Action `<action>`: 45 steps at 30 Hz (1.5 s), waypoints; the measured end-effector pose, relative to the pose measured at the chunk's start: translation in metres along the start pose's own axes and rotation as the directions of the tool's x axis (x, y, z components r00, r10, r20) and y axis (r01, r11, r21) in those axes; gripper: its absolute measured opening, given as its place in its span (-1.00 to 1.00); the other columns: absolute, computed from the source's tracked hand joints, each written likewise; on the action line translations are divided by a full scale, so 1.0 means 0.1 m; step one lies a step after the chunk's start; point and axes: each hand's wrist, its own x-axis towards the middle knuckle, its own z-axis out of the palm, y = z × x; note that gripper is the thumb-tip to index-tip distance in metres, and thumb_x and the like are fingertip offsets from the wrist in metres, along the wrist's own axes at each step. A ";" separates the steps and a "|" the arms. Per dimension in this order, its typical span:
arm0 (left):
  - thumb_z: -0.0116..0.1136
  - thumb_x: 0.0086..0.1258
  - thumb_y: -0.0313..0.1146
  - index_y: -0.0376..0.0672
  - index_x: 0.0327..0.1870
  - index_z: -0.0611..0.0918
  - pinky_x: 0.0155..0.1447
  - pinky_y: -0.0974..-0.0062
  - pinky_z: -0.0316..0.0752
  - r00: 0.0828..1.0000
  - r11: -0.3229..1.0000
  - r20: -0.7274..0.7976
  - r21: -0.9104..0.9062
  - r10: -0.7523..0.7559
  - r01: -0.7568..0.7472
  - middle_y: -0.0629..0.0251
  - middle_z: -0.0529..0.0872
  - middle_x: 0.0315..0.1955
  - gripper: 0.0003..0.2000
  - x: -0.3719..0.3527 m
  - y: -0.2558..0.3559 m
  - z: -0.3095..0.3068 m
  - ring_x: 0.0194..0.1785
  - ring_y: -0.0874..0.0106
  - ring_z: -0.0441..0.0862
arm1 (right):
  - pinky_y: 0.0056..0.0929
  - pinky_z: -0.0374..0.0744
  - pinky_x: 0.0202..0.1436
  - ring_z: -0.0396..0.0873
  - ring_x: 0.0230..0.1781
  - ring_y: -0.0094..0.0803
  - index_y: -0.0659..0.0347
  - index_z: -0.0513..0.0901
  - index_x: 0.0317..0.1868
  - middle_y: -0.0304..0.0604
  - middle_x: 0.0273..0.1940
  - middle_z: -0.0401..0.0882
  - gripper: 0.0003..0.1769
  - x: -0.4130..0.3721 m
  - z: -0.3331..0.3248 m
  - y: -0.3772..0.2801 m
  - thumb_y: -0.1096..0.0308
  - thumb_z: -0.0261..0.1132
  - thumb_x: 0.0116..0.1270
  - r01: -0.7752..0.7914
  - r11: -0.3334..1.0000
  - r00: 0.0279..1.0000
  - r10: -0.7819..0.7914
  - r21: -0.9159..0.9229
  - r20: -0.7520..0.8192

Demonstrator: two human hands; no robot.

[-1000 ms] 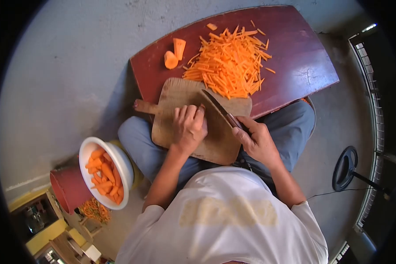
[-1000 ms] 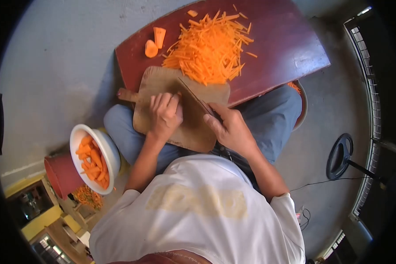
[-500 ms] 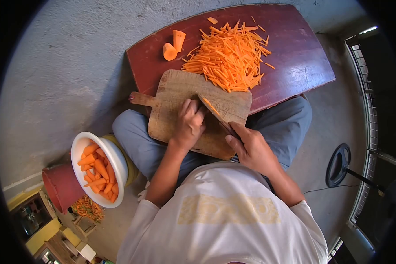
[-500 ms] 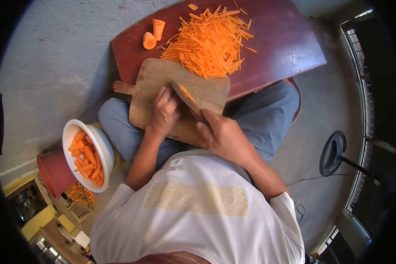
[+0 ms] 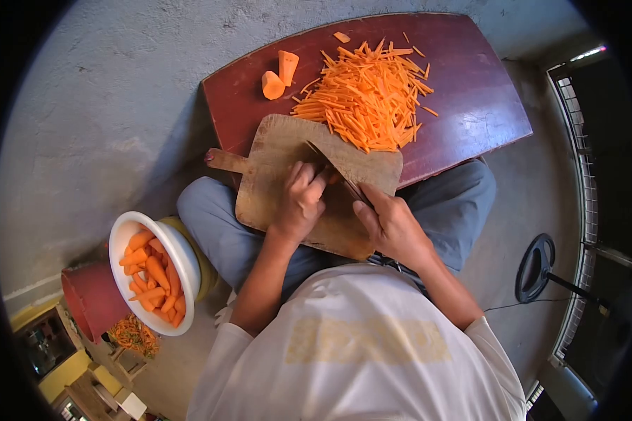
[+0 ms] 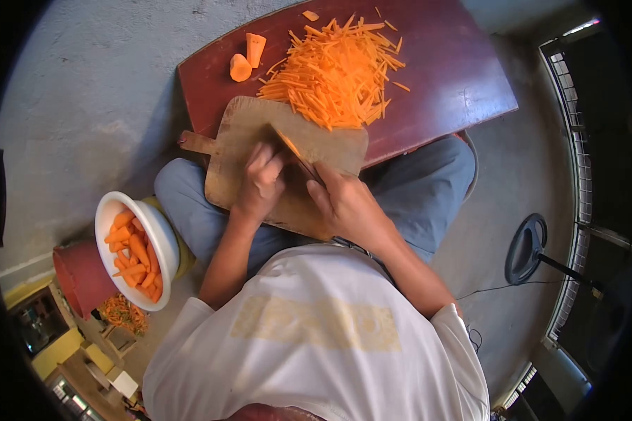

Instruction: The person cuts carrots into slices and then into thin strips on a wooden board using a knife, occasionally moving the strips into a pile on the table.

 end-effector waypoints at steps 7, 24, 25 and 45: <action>0.30 0.12 -0.70 -0.29 0.12 0.81 0.20 -0.02 0.59 0.999 1.000 -0.039 -0.009 -0.018 0.017 0.05 0.69 -0.06 -0.54 -0.06 -0.01 0.02 0.08 -0.07 0.62 | 0.16 0.60 -0.13 0.68 -0.19 0.43 0.40 0.58 0.12 0.40 -0.25 0.67 -0.79 -0.06 -0.02 -0.14 0.37 0.29 0.74 -0.063 0.997 0.997 0.062 0.040 0.042; 0.36 0.10 -0.58 -0.29 0.12 0.77 0.15 -0.03 0.55 0.998 0.999 -0.067 0.048 -0.010 0.014 0.04 0.62 -0.08 -0.54 -0.08 0.00 0.04 0.04 -0.07 0.57 | 0.05 0.64 -0.10 0.69 -0.20 0.37 0.43 0.63 0.27 0.35 -0.25 0.65 -0.70 -0.03 -0.03 -0.18 0.35 0.28 0.77 -0.137 0.990 0.987 0.135 0.026 0.089; 0.36 0.10 -0.58 -0.29 0.12 0.77 0.16 -0.03 0.55 0.997 0.998 -0.082 0.055 -0.009 0.014 0.04 0.62 -0.08 -0.54 -0.07 0.01 0.05 0.04 -0.07 0.58 | 0.10 0.63 -0.10 0.68 -0.18 0.41 0.41 0.62 0.22 0.37 -0.24 0.67 -0.73 -0.08 -0.03 -0.20 0.35 0.29 0.75 -0.164 0.986 0.982 0.161 0.030 0.096; 0.37 0.07 -0.57 -0.31 0.07 0.79 0.16 -0.04 0.58 0.994 0.998 -0.089 0.021 -0.057 0.059 0.00 0.67 -0.07 -0.56 -0.11 -0.07 0.10 0.02 -0.12 0.61 | 0.00 0.61 -0.18 0.64 -0.32 0.25 0.41 0.63 0.25 0.30 -0.31 0.59 -0.72 -0.05 -0.01 -0.20 0.34 0.26 0.79 -0.120 0.993 0.991 0.119 0.019 0.061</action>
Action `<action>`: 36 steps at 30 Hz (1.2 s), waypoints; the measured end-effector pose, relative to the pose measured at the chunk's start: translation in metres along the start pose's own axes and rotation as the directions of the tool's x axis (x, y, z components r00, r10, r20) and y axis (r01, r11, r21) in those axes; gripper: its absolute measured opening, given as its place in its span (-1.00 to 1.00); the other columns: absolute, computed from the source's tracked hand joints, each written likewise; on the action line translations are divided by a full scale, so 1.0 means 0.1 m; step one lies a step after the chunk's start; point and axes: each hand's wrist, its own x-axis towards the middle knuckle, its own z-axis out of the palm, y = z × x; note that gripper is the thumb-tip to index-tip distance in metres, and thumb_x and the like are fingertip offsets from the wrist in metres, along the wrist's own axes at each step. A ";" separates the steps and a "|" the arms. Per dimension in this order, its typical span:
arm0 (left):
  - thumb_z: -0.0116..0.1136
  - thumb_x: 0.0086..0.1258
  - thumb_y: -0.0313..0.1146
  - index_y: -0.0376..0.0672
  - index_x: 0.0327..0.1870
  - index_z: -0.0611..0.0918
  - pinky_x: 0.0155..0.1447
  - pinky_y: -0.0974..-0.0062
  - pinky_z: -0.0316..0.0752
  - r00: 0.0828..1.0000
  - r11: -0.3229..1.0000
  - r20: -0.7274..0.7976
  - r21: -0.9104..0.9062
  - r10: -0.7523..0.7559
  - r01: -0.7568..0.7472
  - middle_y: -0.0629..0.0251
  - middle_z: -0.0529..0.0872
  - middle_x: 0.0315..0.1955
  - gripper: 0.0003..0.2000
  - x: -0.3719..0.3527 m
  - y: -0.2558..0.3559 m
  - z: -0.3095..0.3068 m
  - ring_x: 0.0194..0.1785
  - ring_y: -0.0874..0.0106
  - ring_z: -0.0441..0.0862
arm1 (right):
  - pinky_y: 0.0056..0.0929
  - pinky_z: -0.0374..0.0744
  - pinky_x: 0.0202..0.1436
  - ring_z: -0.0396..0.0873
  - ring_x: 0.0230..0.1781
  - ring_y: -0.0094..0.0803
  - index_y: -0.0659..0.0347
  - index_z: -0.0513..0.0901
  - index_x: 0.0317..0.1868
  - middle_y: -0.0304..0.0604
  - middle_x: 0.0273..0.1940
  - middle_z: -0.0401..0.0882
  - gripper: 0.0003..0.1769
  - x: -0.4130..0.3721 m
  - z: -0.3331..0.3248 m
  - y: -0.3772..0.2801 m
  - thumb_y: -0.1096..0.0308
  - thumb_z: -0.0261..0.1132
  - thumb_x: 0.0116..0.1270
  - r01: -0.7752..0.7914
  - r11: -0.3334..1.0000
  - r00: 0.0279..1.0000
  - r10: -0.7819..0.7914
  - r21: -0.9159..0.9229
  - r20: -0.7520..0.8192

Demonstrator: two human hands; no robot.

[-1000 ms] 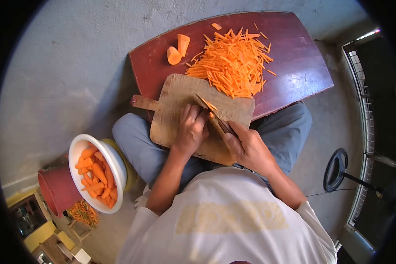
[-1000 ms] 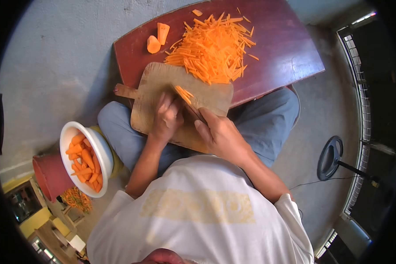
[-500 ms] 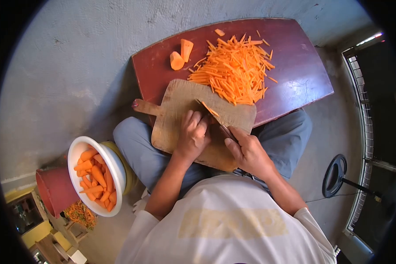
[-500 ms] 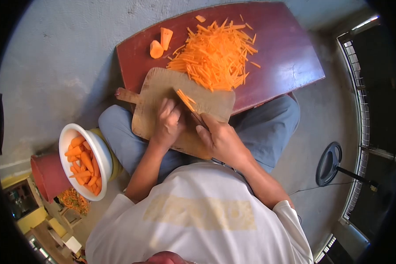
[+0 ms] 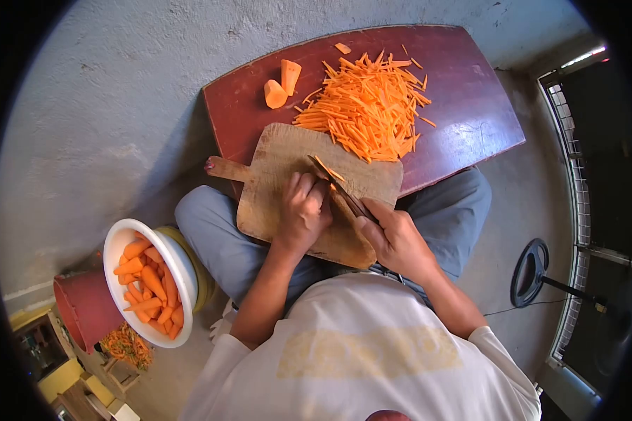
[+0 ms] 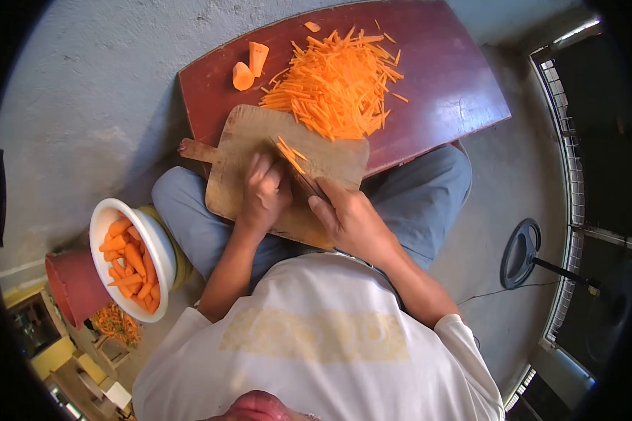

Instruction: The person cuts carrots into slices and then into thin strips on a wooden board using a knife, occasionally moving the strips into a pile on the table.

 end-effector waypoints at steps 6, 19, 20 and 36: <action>0.36 0.08 -0.59 -0.33 0.07 0.80 0.15 -0.04 0.58 1.000 1.000 -0.001 0.003 -0.004 0.004 0.00 0.67 -0.10 -0.57 0.05 0.04 -0.04 0.01 -0.10 0.61 | 0.04 0.61 -0.15 0.67 -0.26 0.32 0.41 0.62 0.28 0.34 -0.26 0.63 -0.69 -0.03 0.09 0.04 0.32 0.27 0.78 -0.003 1.000 1.000 0.003 0.002 -0.013; 0.37 0.25 -0.61 -0.38 0.05 0.80 0.15 -0.09 0.59 0.997 0.997 -0.038 -0.028 -0.073 0.072 -0.04 0.67 -0.10 -0.68 0.04 0.04 -0.02 0.00 -0.13 0.62 | 0.02 0.62 -0.19 0.64 -0.33 0.30 0.37 0.65 0.31 0.28 -0.34 0.63 -0.69 0.00 0.07 0.08 0.33 0.29 0.76 0.022 1.000 0.998 -0.022 -0.001 -0.051; 0.37 0.26 -0.62 -0.38 0.05 0.80 0.15 -0.09 0.59 0.997 0.998 -0.048 -0.002 -0.058 0.058 -0.04 0.68 -0.10 -0.69 0.04 0.02 -0.01 0.01 -0.13 0.63 | 0.01 0.62 -0.19 0.63 -0.33 0.31 0.37 0.65 0.31 0.29 -0.33 0.62 -0.69 0.07 0.05 0.08 0.33 0.29 0.76 0.046 0.999 0.997 -0.047 -0.019 -0.058; 0.40 0.30 -0.70 -0.28 -0.11 0.82 0.00 0.06 0.64 0.988 0.998 -0.142 -0.022 -0.062 0.060 0.09 0.74 -0.25 -0.81 0.12 0.08 -0.02 -0.14 0.01 0.68 | 0.13 0.61 -0.12 0.64 -0.18 0.48 0.38 0.62 0.09 0.41 -0.25 0.64 -0.79 0.12 0.07 0.08 0.37 0.36 0.69 0.061 0.998 0.996 -0.061 -0.001 -0.070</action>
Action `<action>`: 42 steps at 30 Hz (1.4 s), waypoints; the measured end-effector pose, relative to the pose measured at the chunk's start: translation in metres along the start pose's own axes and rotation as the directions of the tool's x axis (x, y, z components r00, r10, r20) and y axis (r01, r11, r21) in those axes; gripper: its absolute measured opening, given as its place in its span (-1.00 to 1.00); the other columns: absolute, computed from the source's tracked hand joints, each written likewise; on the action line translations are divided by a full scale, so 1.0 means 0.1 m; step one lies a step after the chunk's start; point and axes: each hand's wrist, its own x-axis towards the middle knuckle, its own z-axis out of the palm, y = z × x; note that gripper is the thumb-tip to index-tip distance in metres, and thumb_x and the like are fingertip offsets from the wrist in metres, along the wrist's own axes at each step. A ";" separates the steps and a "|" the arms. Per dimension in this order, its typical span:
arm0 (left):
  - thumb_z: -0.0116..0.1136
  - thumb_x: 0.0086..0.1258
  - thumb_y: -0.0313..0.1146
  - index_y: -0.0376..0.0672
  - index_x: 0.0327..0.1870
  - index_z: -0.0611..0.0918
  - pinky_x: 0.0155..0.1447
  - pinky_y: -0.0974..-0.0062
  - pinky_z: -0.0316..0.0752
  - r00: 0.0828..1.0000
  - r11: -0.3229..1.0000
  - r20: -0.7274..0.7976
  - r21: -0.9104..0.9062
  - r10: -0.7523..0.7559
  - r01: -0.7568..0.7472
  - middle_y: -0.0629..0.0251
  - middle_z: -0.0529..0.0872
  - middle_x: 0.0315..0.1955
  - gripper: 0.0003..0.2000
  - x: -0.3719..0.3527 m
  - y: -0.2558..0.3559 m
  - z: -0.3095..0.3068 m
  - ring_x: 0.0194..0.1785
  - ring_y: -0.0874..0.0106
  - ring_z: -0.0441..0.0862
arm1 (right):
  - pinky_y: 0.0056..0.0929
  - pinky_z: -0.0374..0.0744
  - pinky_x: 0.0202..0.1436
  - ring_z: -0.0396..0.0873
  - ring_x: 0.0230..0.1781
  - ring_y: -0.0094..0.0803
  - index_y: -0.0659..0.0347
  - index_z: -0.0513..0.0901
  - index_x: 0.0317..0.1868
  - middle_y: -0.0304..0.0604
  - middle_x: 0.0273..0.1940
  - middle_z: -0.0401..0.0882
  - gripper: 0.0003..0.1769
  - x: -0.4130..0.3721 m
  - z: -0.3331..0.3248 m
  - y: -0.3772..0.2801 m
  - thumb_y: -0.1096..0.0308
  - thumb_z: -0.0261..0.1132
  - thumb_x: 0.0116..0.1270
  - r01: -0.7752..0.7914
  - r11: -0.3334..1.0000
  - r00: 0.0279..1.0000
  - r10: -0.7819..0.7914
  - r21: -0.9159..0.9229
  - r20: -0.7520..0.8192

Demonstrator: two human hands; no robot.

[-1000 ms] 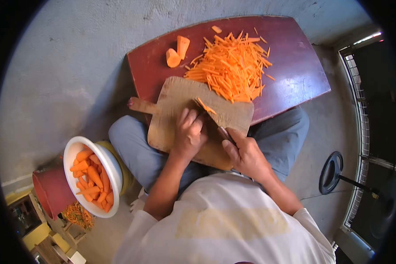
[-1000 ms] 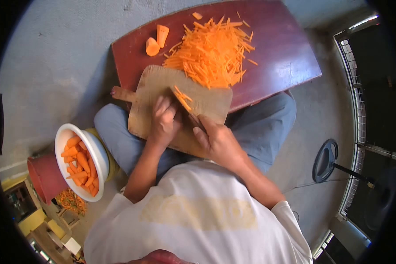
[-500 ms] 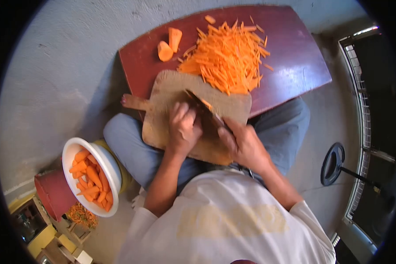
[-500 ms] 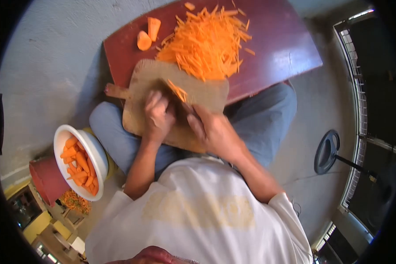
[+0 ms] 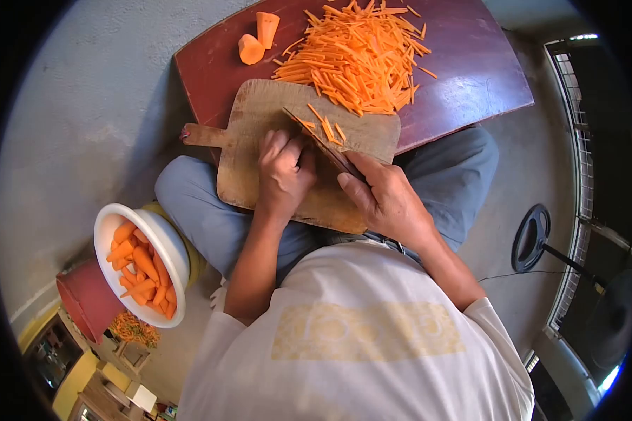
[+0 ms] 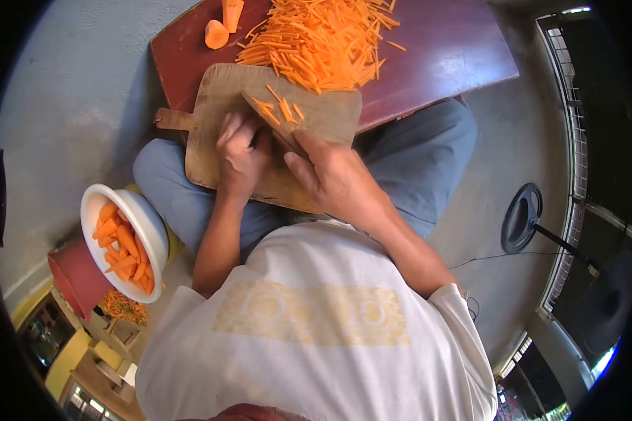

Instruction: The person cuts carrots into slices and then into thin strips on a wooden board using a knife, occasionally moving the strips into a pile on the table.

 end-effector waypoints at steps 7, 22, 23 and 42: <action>0.38 0.32 -0.66 -0.29 -0.08 0.83 0.10 -0.01 0.61 0.997 0.991 0.006 -0.102 -0.083 0.083 0.07 0.72 -0.24 -0.81 -0.01 0.02 0.00 -0.09 -0.06 0.66 | 0.02 0.61 -0.14 0.65 -0.25 0.34 0.43 0.64 0.28 0.33 -0.23 0.65 -0.69 -0.15 -0.09 0.02 0.37 0.33 0.72 -0.048 0.999 0.998 0.046 0.027 0.048; 0.41 0.42 -0.67 -0.35 -0.01 0.85 0.08 0.19 0.68 0.995 0.991 -0.020 -0.087 -0.100 0.098 0.04 0.83 -0.16 -0.82 -0.02 0.01 -0.01 -0.05 0.04 0.78 | -0.12 0.64 -0.23 0.68 -0.36 -0.07 0.41 0.67 0.27 0.15 -0.34 0.65 -0.71 -0.27 -0.15 0.02 0.36 0.30 0.75 -0.036 0.999 0.999 0.036 0.040 0.014; 0.41 0.43 -0.69 -0.36 0.02 0.85 0.07 0.27 0.71 0.993 0.986 -0.038 -0.127 -0.115 0.110 0.03 0.85 -0.14 -0.81 0.00 0.01 -0.02 -0.06 0.08 0.82 | -0.23 0.65 -0.26 0.69 -0.43 -0.30 0.43 0.69 0.33 0.06 -0.37 0.64 -0.67 -0.26 -0.16 0.02 0.36 0.28 0.78 -0.048 0.996 0.999 0.047 0.070 0.012; 0.61 0.52 -0.34 -0.33 0.19 0.85 0.14 0.41 0.69 0.989 0.949 -0.009 -0.284 -0.149 0.140 0.21 0.81 0.06 -0.66 0.91 -0.02 -0.18 0.04 0.39 0.76 | 0.06 0.71 -0.09 0.81 -0.07 0.20 0.25 0.72 0.27 0.20 -0.08 0.81 -0.64 0.30 -0.75 0.32 0.39 0.47 0.53 0.308 0.902 0.944 -0.328 -0.302 -0.019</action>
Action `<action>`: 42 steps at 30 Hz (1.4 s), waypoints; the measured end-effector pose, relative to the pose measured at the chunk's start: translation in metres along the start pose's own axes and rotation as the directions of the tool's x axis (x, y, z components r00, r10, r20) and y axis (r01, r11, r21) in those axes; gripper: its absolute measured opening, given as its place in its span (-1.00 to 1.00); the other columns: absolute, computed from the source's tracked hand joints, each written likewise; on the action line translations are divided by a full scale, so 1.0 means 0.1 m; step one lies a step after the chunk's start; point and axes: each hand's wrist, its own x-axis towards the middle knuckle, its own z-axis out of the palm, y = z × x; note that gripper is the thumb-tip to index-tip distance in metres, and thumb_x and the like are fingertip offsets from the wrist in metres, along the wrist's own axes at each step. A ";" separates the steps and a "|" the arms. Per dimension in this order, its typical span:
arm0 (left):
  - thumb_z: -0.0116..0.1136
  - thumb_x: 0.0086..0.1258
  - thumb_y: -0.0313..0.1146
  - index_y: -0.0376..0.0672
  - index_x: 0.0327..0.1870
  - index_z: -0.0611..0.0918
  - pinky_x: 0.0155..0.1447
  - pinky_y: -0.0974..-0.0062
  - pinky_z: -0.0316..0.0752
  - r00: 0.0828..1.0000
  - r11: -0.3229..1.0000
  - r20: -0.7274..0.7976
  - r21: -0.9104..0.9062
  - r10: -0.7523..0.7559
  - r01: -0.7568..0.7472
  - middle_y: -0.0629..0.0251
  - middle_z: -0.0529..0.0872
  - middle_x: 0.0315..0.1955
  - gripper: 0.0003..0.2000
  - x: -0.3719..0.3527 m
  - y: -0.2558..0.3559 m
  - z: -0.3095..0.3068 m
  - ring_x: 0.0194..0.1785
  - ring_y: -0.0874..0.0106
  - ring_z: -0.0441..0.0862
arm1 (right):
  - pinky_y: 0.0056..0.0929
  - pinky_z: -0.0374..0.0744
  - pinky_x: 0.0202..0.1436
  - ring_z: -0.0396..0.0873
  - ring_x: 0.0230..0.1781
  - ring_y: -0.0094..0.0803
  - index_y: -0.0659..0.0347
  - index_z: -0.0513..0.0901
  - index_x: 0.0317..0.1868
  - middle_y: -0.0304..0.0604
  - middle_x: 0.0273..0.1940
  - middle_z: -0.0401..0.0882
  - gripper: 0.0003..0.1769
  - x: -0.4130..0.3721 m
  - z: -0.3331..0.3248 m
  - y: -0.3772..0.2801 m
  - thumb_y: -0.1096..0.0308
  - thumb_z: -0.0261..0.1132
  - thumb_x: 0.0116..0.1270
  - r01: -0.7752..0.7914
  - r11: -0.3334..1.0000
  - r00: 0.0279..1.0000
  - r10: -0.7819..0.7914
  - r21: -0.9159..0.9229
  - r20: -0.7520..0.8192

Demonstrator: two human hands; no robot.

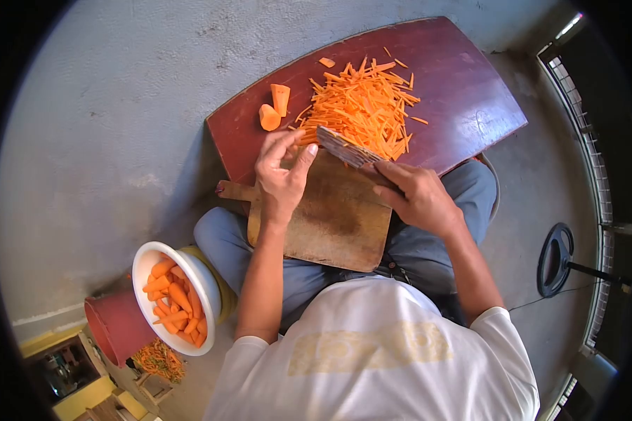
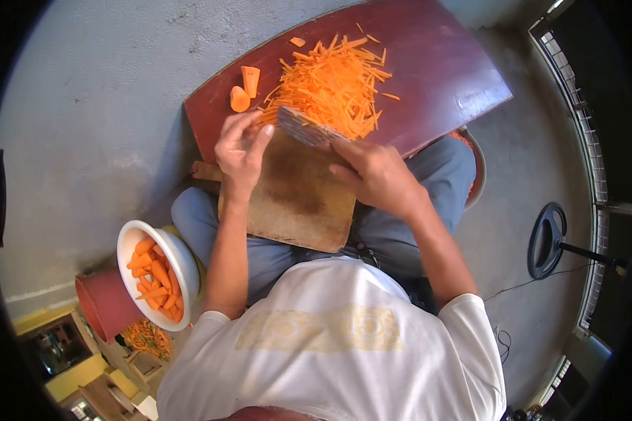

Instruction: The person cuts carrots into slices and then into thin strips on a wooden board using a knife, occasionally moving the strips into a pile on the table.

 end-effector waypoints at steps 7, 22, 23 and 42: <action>0.76 0.27 -0.05 -0.25 0.43 0.77 0.59 0.05 0.47 0.894 0.970 0.438 0.160 0.097 -0.184 0.05 0.72 0.33 -0.26 0.37 0.31 0.11 0.44 0.03 0.57 | -0.04 0.76 -0.10 0.80 -0.10 0.01 0.25 0.71 0.24 -0.05 -0.11 0.75 -0.63 -0.11 0.00 -0.09 0.45 0.43 0.45 0.219 0.936 0.975 -0.224 -0.276 0.014; 0.43 0.46 0.40 -0.15 0.53 0.72 0.63 -0.23 0.24 0.856 0.743 0.466 0.488 0.223 -0.459 -0.04 0.60 0.43 -0.15 0.58 -0.29 0.40 0.53 -0.03 0.42 | -0.04 0.79 0.05 0.84 0.05 -0.04 0.32 0.72 0.36 -0.02 0.13 0.87 -0.46 -0.21 -0.05 -0.11 0.43 0.55 0.39 0.122 0.942 0.988 -0.086 -0.314 0.125; 0.42 0.47 0.41 -0.16 0.53 0.72 0.63 -0.24 0.24 0.882 0.804 0.427 0.444 0.198 -0.395 -0.04 0.61 0.40 -0.15 0.57 -0.35 0.39 0.53 -0.03 0.42 | -0.05 0.79 0.04 0.84 0.05 -0.03 0.31 0.72 0.36 -0.03 0.12 0.87 -0.46 -0.22 -0.05 -0.11 0.43 0.55 0.38 0.122 0.946 0.990 -0.094 -0.300 0.106; 0.70 0.33 0.13 -0.01 0.68 0.61 0.71 -0.05 0.24 0.865 0.825 0.483 0.427 0.139 -0.371 0.05 0.45 0.59 -0.10 0.58 -0.12 0.24 0.62 -0.01 0.28 | -0.04 0.76 -0.07 0.81 -0.10 -0.02 0.25 0.74 0.23 -0.08 -0.10 0.81 -0.59 -0.32 -0.06 -0.11 0.43 0.48 0.38 0.106 0.944 0.992 -0.124 -0.313 -0.037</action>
